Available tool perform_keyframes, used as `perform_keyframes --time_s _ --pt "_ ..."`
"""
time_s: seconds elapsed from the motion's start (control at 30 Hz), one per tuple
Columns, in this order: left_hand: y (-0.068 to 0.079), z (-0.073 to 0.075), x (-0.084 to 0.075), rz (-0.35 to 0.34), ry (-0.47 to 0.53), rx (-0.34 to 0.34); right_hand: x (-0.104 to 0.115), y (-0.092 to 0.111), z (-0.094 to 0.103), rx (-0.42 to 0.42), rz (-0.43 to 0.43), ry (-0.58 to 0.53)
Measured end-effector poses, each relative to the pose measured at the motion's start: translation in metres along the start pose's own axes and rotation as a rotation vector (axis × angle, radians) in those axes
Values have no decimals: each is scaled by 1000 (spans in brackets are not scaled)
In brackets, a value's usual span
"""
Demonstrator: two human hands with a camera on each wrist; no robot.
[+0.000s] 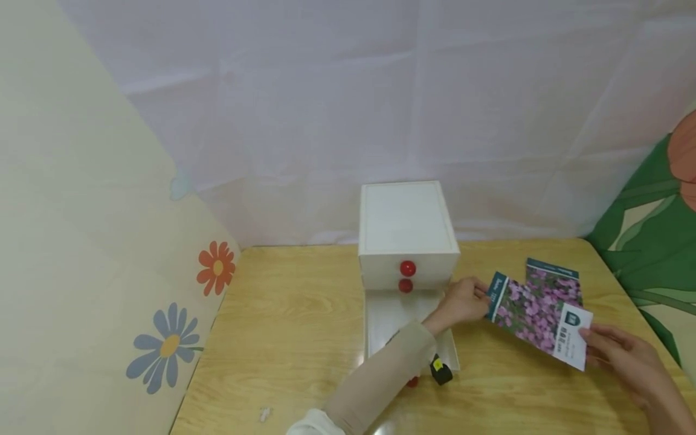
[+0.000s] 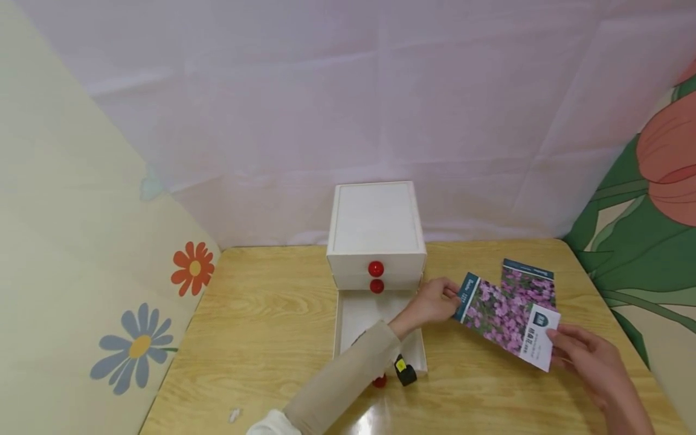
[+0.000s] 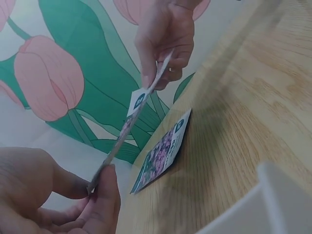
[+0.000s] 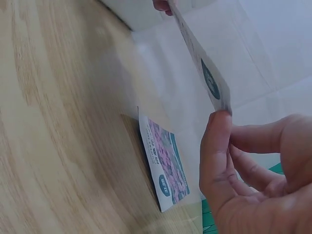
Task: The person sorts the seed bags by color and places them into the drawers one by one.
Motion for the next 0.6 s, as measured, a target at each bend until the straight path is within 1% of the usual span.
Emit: perform_keyframes --time_s 0.13,0.23,0.4,0.6 --pt "0 0 2 -2 -23 -1 -2 1 3 -24 -22 -64" --pt "2 1 3 -4 -26 12 -1 4 5 -56 -42 -96" --pt "7 2 5 5 17 47 2 9 5 -111 -74 -141" --pt "11 6 4 -8 56 56 7 13 3 -112 -77 -169"
Point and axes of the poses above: each hand's wrist, its own y-axis away from the middle knuckle, its own z-axis out of the back of the hand, x = y × z, the point moved 5 cm from there along -y, towards the middle knuckle, and after that the axes turned 6 degrees about -x, right-handed, at the moved point
